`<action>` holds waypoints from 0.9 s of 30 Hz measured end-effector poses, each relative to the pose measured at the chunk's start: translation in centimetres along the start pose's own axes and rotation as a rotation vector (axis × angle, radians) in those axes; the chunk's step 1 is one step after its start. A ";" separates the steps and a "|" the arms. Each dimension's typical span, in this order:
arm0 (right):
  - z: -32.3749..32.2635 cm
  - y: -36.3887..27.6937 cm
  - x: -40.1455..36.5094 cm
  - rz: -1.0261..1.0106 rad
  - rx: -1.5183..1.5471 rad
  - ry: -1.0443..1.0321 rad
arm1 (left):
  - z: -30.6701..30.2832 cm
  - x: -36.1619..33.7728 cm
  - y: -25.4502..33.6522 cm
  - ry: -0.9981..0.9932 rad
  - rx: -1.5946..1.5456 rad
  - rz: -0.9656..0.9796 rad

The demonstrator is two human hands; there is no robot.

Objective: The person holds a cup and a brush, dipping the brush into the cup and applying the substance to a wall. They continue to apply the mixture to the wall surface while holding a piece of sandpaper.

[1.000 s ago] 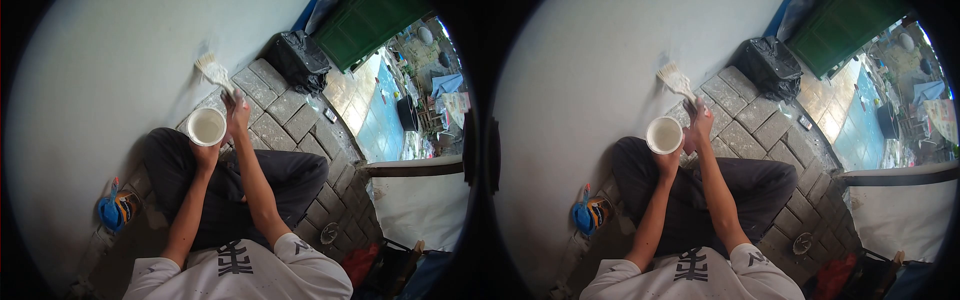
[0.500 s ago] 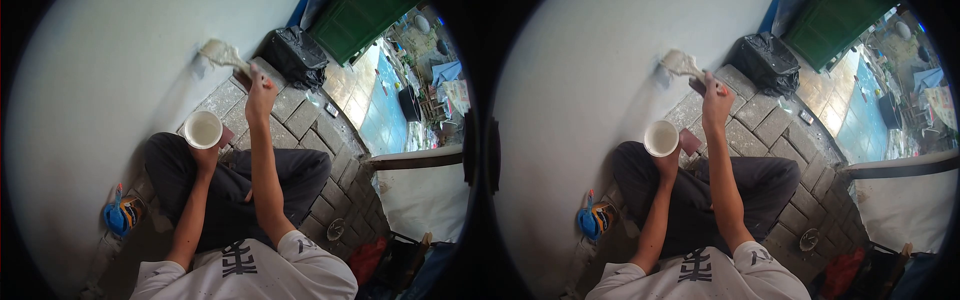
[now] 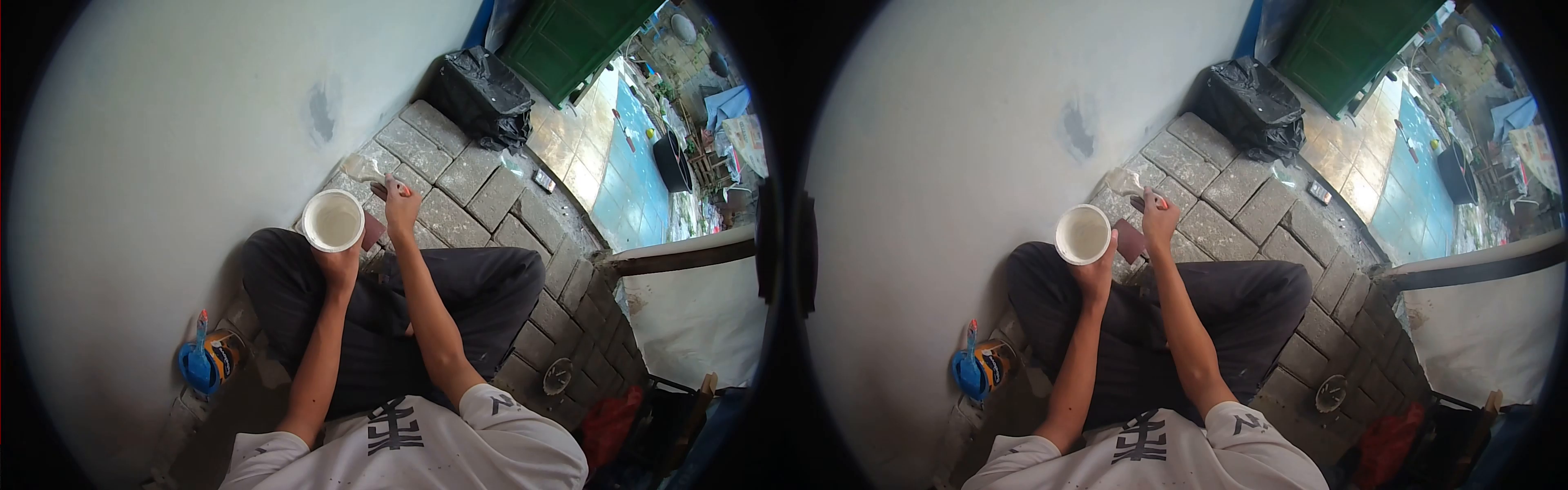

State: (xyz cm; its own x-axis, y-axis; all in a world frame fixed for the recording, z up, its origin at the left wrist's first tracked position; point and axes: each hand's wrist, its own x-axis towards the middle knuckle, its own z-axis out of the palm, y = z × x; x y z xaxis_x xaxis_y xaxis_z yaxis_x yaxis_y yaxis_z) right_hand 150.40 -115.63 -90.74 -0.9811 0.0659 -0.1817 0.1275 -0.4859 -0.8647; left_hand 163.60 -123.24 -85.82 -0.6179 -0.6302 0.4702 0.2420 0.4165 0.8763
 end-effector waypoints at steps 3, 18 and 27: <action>3.6 -8.2 -2.3 -0.059 0.011 -0.024 | 0.0 -0.3 -0.2 -0.005 0.022 0.018; 2.0 -3.6 -2.9 -0.017 0.011 -0.080 | 0.0 -0.1 0.0 -0.004 -0.025 -0.015; 9.1 -17.0 -5.0 -0.173 0.277 -0.191 | -0.1 -0.4 -0.4 0.010 0.008 -0.020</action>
State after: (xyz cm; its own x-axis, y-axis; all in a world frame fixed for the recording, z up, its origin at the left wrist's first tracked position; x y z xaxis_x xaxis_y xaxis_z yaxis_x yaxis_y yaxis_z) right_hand 151.84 -115.59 -70.85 -0.9974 0.0167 0.0695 -0.0613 -0.7010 -0.7106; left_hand 163.79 -123.19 -86.35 -0.6153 -0.6447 0.4536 0.2238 0.4089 0.8847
